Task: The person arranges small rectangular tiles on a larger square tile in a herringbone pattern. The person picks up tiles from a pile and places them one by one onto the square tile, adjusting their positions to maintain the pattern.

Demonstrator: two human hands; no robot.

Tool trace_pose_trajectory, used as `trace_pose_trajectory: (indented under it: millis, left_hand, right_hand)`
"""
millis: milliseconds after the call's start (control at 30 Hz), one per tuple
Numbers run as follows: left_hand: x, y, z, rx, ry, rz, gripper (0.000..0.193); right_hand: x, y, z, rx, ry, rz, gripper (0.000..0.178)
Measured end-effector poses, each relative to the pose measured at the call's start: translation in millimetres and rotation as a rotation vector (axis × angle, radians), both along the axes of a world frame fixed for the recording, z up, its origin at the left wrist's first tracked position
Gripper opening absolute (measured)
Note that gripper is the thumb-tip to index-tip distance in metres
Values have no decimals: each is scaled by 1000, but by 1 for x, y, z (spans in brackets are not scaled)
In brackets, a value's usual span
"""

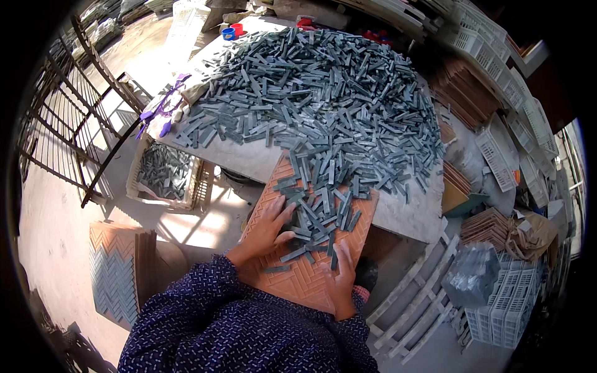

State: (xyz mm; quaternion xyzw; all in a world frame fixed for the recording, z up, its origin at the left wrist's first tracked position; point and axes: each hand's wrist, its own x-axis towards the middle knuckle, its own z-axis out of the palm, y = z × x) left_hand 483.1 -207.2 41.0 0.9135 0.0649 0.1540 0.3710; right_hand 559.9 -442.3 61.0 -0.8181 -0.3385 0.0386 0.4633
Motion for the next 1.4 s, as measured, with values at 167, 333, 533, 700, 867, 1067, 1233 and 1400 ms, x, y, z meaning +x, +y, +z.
trace_pose_trajectory:
  millis: [167, 333, 533, 700, 867, 1067, 1233, 1400]
  left_hand:
    - [-56, 16, -2, -53, -46, 309, 33]
    - [-94, -5, -7, -74, 14, 283, 13]
    - [-82, -46, 6, 24, 36, 52, 28]
    - [-83, -45, -6, 18, 84, 26, 33]
    - [-84, -46, -11, 75, 10, 20, 29]
    - [-79, -60, 4, 48, 20, -79, 24]
    - [-59, -78, 8, -8, 18, -212, 23]
    - [-47, -88, 2, -22, 50, -295, 24]
  right_hand:
    - [-3, -34, -10, 104, 45, -238, 27]
    - [-16, -37, -21, -5, -23, -203, 22]
    - [-16, -14, -24, -165, -224, -253, 30]
    - [-15, -23, -19, -47, 12, -296, 32]
    - [-32, -53, -12, -78, 91, -228, 27]
    - [-47, -73, -5, -126, 165, -223, 28]
    - [-51, -79, -16, -119, 104, -236, 29]
    - [-60, -79, -24, -149, 118, -283, 28]
